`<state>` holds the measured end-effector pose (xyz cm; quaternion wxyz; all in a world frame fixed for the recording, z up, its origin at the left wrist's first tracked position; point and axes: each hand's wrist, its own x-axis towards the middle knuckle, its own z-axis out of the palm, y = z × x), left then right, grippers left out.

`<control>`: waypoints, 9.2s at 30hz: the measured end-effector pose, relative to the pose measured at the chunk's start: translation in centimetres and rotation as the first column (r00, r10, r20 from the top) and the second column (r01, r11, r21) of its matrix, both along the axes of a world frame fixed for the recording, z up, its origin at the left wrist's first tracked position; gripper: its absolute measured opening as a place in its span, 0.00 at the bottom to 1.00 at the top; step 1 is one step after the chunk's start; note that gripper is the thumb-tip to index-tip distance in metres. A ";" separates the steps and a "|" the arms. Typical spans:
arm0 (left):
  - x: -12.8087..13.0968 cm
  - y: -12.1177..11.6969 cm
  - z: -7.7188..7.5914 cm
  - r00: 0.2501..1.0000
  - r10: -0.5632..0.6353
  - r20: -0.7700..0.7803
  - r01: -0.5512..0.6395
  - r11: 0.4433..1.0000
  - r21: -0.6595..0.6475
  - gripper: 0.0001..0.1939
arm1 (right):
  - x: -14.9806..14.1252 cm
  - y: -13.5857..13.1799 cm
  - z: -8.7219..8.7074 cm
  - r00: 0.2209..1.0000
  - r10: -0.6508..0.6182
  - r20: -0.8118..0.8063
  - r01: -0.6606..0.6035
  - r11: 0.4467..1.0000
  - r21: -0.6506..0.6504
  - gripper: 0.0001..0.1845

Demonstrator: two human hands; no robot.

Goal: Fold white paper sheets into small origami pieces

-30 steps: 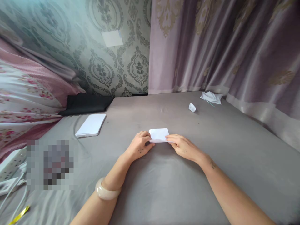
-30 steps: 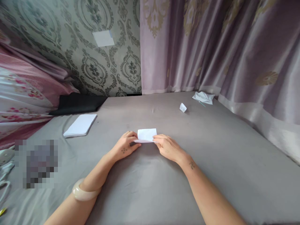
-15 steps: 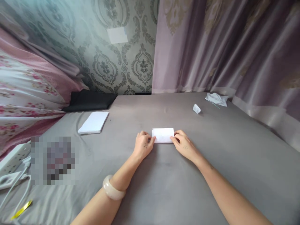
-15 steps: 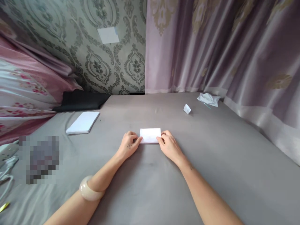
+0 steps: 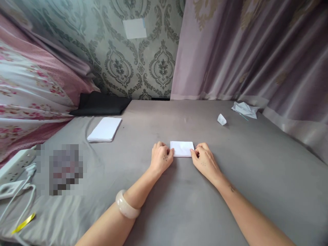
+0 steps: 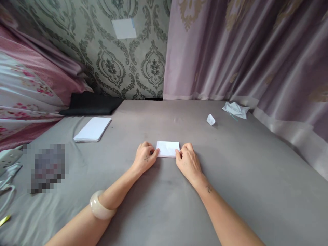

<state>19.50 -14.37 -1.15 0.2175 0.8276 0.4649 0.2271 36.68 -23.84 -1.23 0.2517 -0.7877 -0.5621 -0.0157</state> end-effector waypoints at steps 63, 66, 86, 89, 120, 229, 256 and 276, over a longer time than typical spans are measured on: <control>-0.4 0.6 -0.5 0.902 -0.408 -0.141 0.426 0.893 0.144 0.17 | -1.2 -0.6 1.9 0.939 0.330 0.099 -0.315 0.939 -0.142 0.23; -0.7 0.6 -0.6 0.902 -0.417 -0.111 0.429 0.895 0.123 0.16 | -2.3 -1.5 2.8 0.928 0.341 0.150 -0.314 0.933 -0.177 0.23; -1.9 2.1 -0.4 0.824 -0.561 -0.076 0.554 0.827 -0.097 0.22 | -3.2 -3.3 3.0 0.937 0.342 0.071 -0.300 0.891 -0.340 0.26; -2.1 2.1 -0.3 0.820 -0.562 -0.110 0.556 0.827 -0.076 0.21 | -2.2 -3.8 3.1 0.938 0.346 0.010 -0.327 0.895 -0.304 0.26; -2.7 3.4 -0.3 0.899 -0.433 -0.065 0.437 0.898 0.051 0.24 | 2.3 3.0 3.5 0.914 0.112 -0.389 -0.241 0.922 -0.303 0.03; 1.6 -0.3 0.8 0.999 0.024 0.025 -0.021 0.995 -0.097 0.12 | 0.1 1.3 0.1 0.984 0.015 -0.177 -0.022 0.999 -0.040 0.19; 1.4 -0.8 0.7 0.993 -0.046 -0.108 0.049 0.998 0.031 0.07 | -0.3 0.9 -0.2 0.998 0.001 -0.056 -0.001 1.000 -0.009 0.14; 0.7 -1.2 0.7 0.979 -0.184 -0.085 0.191 0.979 0.076 0.13 | -5.0 -1.5 1.7 0.948 0.313 0.053 -0.306 0.946 -0.108 0.22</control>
